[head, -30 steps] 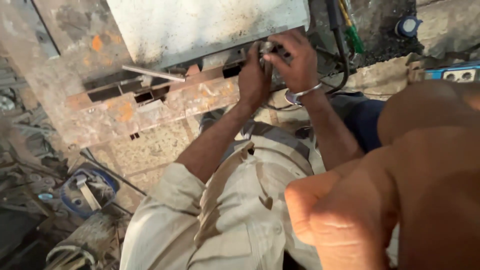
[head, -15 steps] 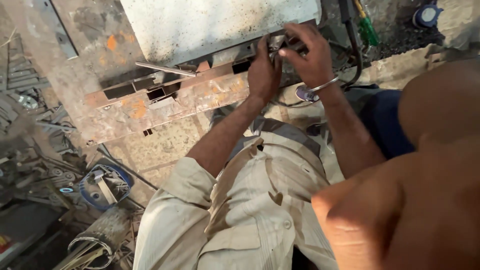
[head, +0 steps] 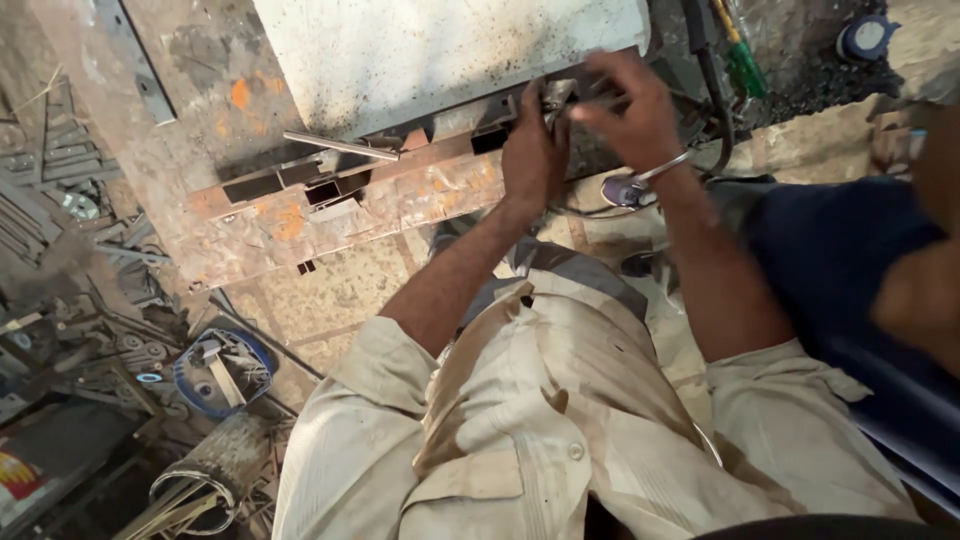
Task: The person is using a welding torch to join metal pieces together for a furniture frame.
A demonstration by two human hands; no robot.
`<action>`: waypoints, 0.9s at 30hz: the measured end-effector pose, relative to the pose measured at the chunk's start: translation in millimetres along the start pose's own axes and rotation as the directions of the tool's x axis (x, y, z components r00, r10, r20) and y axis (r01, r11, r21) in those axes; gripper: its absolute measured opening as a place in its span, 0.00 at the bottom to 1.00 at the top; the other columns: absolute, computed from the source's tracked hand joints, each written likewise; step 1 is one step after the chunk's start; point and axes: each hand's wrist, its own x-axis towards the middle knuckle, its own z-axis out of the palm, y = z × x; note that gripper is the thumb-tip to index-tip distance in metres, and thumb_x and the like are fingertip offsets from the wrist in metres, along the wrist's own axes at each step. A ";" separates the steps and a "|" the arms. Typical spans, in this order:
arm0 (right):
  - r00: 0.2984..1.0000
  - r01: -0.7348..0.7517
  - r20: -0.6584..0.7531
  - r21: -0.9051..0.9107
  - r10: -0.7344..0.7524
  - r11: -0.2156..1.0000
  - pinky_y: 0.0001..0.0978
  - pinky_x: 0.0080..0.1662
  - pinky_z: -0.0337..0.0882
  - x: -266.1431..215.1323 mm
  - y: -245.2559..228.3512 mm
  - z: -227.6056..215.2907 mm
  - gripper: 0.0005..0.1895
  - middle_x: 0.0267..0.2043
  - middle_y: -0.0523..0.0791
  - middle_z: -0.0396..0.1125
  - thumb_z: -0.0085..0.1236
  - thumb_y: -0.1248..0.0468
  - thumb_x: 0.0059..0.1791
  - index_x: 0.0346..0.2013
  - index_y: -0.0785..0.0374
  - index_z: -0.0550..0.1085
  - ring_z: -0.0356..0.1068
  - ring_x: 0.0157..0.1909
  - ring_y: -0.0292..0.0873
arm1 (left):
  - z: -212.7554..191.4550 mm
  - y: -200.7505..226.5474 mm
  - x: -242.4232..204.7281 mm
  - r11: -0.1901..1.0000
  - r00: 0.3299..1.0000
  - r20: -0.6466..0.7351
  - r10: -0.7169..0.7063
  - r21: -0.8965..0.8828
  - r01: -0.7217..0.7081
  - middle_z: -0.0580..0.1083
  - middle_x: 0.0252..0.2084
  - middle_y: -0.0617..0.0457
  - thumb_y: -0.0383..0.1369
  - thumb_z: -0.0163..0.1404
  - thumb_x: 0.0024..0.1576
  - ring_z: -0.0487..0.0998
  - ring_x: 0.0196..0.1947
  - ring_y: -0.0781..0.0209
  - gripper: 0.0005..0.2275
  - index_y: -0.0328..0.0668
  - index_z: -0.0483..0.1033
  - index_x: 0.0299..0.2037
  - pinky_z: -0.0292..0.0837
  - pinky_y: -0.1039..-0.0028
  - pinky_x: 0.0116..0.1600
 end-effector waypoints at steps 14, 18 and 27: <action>0.907 -0.287 -0.419 -0.693 -0.047 0.661 0.59 0.51 0.71 32.5 283.7 -75.1 0.47 0.64 0.66 0.60 0.75 0.53 0.46 0.71 0.66 0.58 0.65 0.58 0.73 | 11.7 -18.1 4.1 0.998 0.997 0.039 -0.059 0.035 0.057 0.77 0.52 0.34 0.38 0.49 0.63 0.82 0.41 0.34 0.28 0.44 0.51 0.71 0.77 0.51 0.46; 0.920 -0.336 -0.379 -0.635 0.098 0.696 0.63 0.49 0.69 38.2 288.4 -75.8 0.49 0.60 0.66 0.63 0.78 0.51 0.47 0.72 0.64 0.58 0.67 0.54 0.73 | 6.4 -13.9 6.0 0.998 0.997 0.045 -0.068 0.007 0.068 0.78 0.52 0.35 0.37 0.49 0.63 0.81 0.45 0.34 0.28 0.44 0.52 0.71 0.76 0.52 0.49; 0.949 -0.217 -0.311 -0.508 0.058 0.833 0.51 0.49 0.75 11.5 269.3 -99.0 0.32 0.52 0.59 0.74 0.68 0.65 0.47 0.63 0.59 0.66 0.75 0.51 0.63 | 0.0 -19.0 20.0 0.987 0.973 0.189 -0.131 -0.072 0.147 0.75 0.57 0.32 0.39 0.49 0.63 0.78 0.56 0.34 0.27 0.38 0.56 0.70 0.72 0.56 0.60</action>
